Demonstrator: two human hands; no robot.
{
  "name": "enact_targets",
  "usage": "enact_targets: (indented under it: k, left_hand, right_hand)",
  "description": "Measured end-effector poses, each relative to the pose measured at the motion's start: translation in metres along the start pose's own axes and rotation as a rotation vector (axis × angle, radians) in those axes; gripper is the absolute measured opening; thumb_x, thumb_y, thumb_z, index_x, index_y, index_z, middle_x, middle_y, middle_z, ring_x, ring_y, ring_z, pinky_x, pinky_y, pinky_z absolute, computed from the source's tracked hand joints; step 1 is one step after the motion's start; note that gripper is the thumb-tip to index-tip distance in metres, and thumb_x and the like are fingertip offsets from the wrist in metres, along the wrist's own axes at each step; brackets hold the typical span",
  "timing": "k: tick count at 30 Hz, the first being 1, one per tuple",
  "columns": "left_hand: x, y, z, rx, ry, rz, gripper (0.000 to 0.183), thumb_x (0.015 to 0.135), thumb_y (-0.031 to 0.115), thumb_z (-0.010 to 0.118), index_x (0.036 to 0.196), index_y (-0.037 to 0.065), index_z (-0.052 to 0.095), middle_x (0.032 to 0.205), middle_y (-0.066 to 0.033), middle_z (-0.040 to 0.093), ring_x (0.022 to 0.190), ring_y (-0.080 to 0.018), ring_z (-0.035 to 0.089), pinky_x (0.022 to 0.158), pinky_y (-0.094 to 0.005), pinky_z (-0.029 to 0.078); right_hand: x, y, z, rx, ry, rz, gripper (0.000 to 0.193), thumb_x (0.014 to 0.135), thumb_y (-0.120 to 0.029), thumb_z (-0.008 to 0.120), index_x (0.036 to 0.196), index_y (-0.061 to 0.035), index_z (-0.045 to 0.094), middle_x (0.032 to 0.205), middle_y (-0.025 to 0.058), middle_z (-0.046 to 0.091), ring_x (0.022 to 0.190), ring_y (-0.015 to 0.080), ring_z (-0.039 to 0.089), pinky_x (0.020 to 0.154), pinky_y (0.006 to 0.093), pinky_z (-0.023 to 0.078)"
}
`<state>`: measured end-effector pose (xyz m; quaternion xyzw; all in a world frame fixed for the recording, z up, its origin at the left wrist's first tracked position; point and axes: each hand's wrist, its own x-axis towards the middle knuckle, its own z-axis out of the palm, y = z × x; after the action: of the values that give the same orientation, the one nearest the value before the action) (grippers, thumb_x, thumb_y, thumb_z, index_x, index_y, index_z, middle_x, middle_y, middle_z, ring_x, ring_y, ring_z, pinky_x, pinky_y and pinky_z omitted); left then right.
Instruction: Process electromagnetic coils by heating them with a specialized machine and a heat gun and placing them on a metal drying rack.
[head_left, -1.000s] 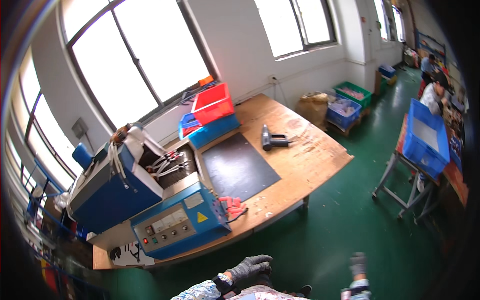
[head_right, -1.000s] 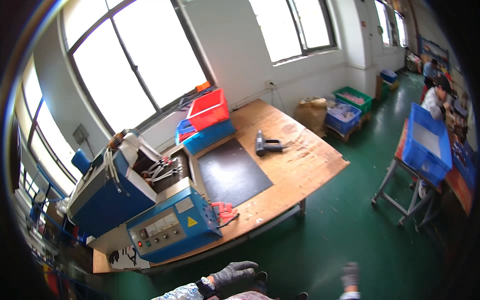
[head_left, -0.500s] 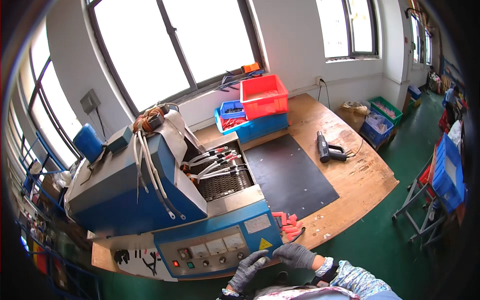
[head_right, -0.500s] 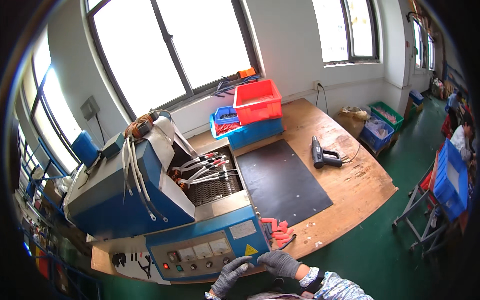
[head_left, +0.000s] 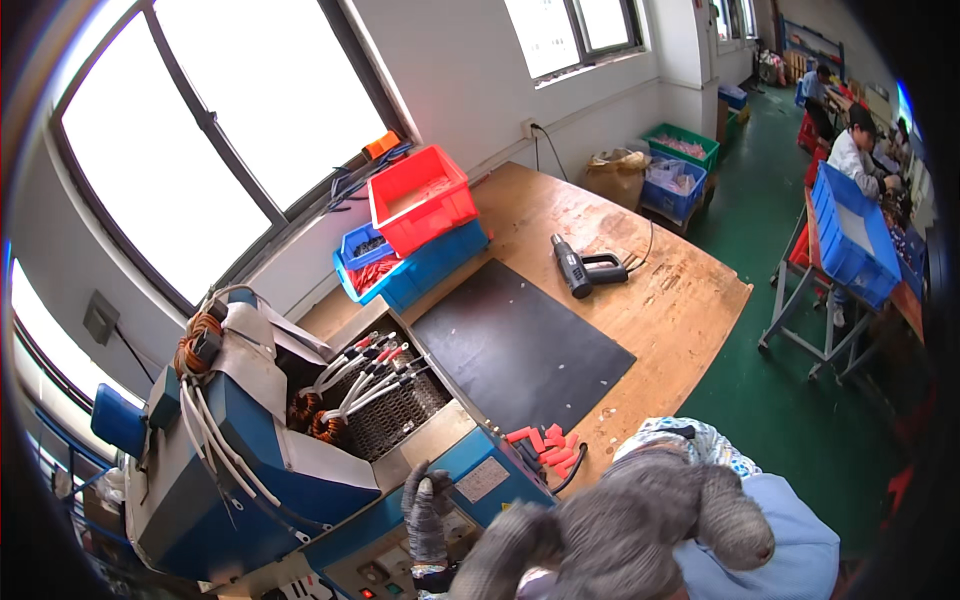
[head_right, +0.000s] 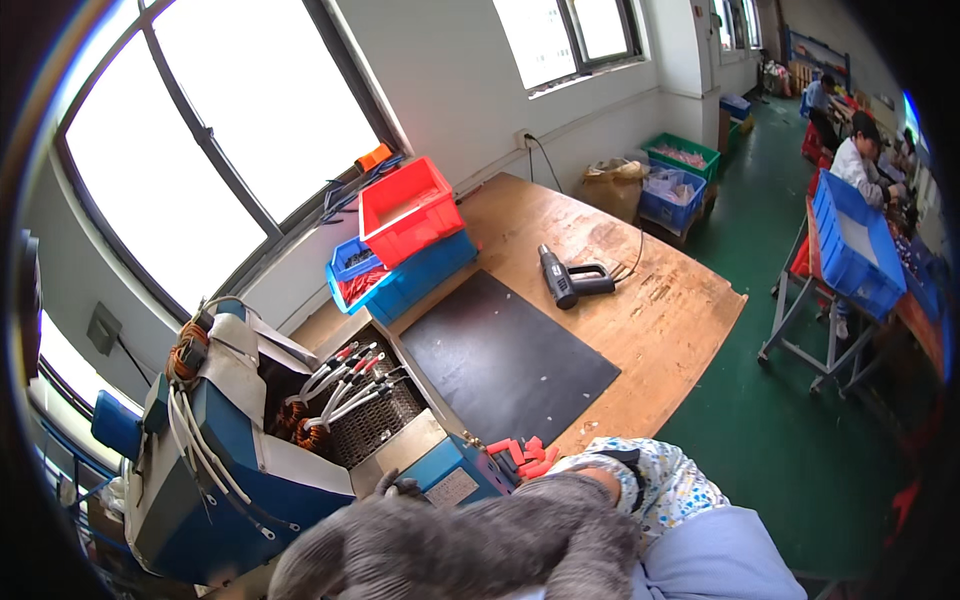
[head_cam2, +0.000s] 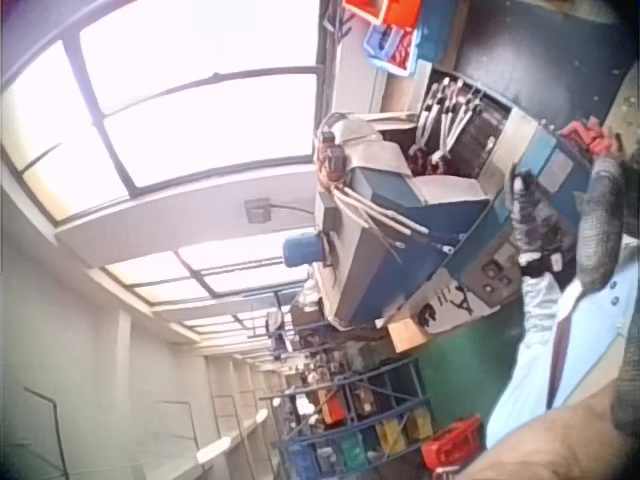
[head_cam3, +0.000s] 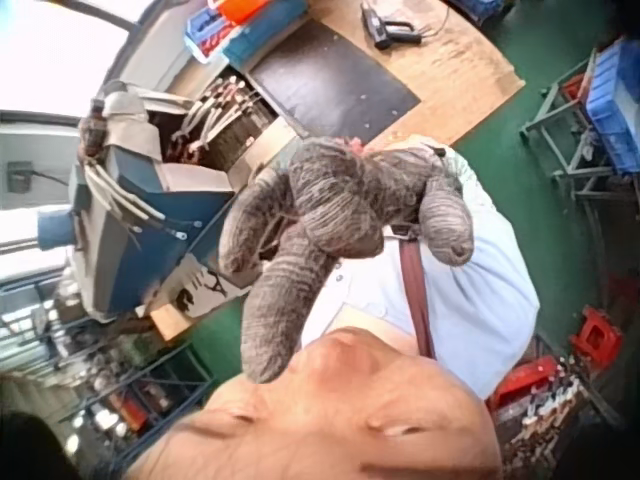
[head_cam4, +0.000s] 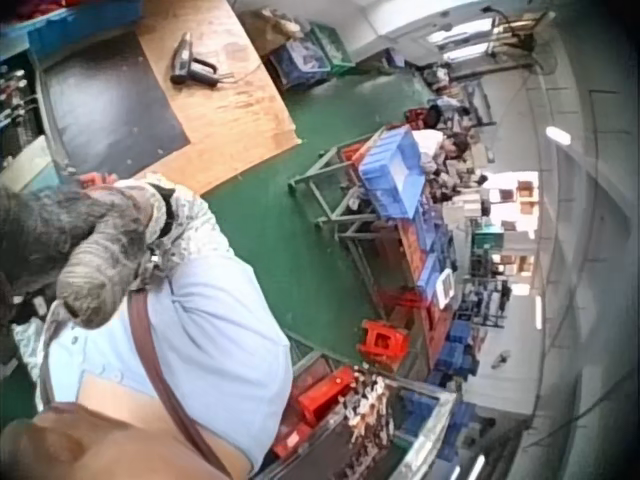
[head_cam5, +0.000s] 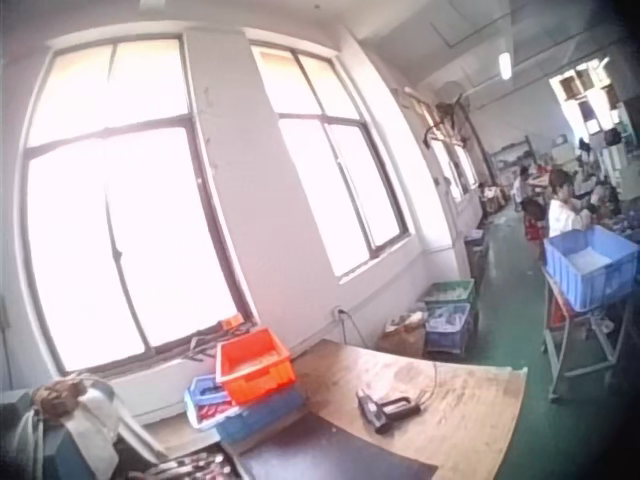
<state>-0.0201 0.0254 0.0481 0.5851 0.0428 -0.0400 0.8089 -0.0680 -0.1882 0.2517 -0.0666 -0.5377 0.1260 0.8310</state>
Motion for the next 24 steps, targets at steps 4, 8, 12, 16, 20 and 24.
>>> enact_targets:
  k: [4,8,12,16,20,24]
  left_hand:
    - [0.011,-0.008,-0.006,-0.097,0.089,0.023,0.042,0.092,0.020,0.049,0.129,0.002,0.040,0.108,-0.0151,0.056,0.097,-0.0220,0.058,0.083,-0.0315,0.050]
    - [0.018,-0.007,-0.007,-0.233,0.092,0.037,0.038,0.096,0.012,0.039,0.132,0.001,0.033,0.115,-0.0186,0.051,0.101,-0.0247,0.056,0.090,-0.0313,0.049]
    - [0.014,-0.006,-0.008,-0.101,0.069,0.122,0.037,0.097,0.011,0.035,0.132,0.001,0.031,0.117,-0.0194,0.050,0.104,-0.0246,0.055,0.092,-0.0303,0.047]
    - [0.019,-0.018,-0.022,-0.052,0.095,0.137,0.040,0.097,0.015,0.036,0.134,0.002,0.029,0.117,-0.0193,0.050,0.106,-0.0240,0.053,0.093,-0.0303,0.047]
    - [0.027,-0.040,-0.041,-0.055,0.011,0.243,0.041,0.097,0.016,0.035,0.135,0.003,0.028,0.118,-0.0208,0.048,0.107,-0.0284,0.052,0.093,-0.0339,0.046]
    - [0.019,-0.032,-0.039,-0.149,0.172,0.116,0.043,0.095,0.017,0.038,0.136,0.006,0.029,0.118,-0.0221,0.047,0.108,-0.0321,0.051,0.094,-0.0365,0.045]
  right_hand:
    - [0.003,-0.058,-0.009,0.084,-0.168,-0.189,0.032,0.078,-0.029,0.065,0.098,-0.0076,0.051,0.109,0.0208,0.053,0.096,0.0262,0.052,0.084,0.0387,0.039]
    - [0.019,-0.049,-0.013,0.140,-0.332,-0.371,0.028,0.078,-0.028,0.065,0.092,-0.0067,0.052,0.104,0.0227,0.056,0.091,0.0279,0.055,0.079,0.0378,0.042]
    - [0.041,-0.035,-0.018,0.175,-0.512,-0.521,0.026,0.078,-0.027,0.065,0.087,-0.0059,0.054,0.098,0.0246,0.058,0.086,0.0297,0.057,0.073,0.0368,0.044]
    - [0.060,-0.022,-0.023,0.198,-0.698,-0.648,0.023,0.078,-0.026,0.065,0.082,-0.0050,0.055,0.093,0.0265,0.061,0.081,0.0314,0.060,0.068,0.0358,0.047]
    - [0.049,-0.028,-0.031,0.107,-0.677,-0.610,0.038,0.074,-0.028,0.070,0.088,0.0019,0.051,0.109,0.0387,0.051,0.087,0.0366,0.060,0.073,0.0365,0.048]
    - [0.029,-0.041,-0.005,0.460,-0.348,-0.398,0.049,0.073,-0.029,0.071,0.098,0.0047,0.045,0.112,0.0368,0.049,0.091,0.0409,0.058,0.077,0.0414,0.048]
